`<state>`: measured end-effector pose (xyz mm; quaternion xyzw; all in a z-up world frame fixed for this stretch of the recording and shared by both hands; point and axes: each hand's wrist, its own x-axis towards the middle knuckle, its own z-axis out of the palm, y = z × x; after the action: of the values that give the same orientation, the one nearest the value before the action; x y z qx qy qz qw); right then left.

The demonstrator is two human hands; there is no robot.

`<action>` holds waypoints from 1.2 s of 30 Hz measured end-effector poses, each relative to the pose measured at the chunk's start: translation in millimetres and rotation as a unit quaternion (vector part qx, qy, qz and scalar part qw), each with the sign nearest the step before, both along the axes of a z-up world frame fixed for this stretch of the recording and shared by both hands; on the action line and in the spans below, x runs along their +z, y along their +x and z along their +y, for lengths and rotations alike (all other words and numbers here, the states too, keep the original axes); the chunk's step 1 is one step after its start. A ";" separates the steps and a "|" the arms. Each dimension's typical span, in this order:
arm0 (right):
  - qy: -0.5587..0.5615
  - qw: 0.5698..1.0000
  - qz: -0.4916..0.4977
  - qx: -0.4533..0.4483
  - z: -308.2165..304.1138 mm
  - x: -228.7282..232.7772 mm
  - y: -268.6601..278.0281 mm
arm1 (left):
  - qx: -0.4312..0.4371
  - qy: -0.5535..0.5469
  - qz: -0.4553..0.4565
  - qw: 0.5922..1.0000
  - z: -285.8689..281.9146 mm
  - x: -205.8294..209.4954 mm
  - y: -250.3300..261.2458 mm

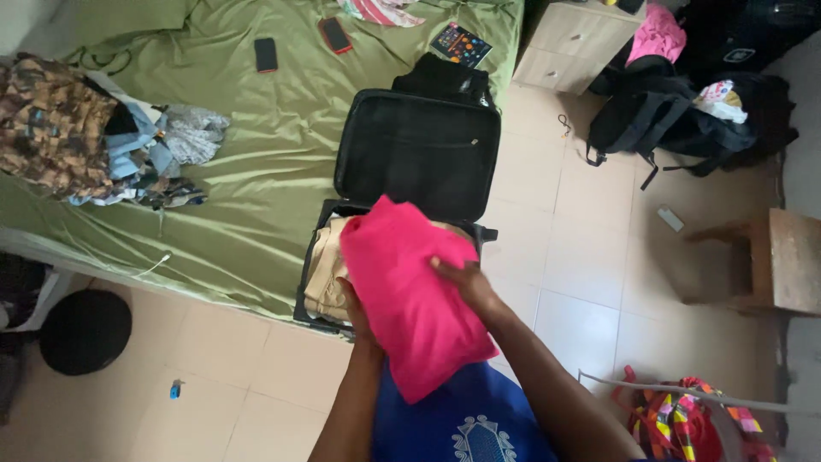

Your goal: The person packs a suitcase by unfolding and flattening a white t-shirt, placing tan trousers on top, and then folding a pink garment into the suitcase. They finish by placing a pair of black socks or underwear into the open compartment.

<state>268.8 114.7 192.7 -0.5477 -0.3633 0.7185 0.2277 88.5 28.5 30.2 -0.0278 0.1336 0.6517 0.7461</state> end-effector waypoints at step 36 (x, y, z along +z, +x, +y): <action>0.030 0.970 0.142 -0.197 48.6 -55.5 -6.0 | -0.133 -0.097 0.479 0.862 26.8 63.0 -5.6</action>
<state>262.8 163.3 137.2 -0.4939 -0.2338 0.7183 0.4307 82.9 55.3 93.2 0.2335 0.5399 0.4630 0.6630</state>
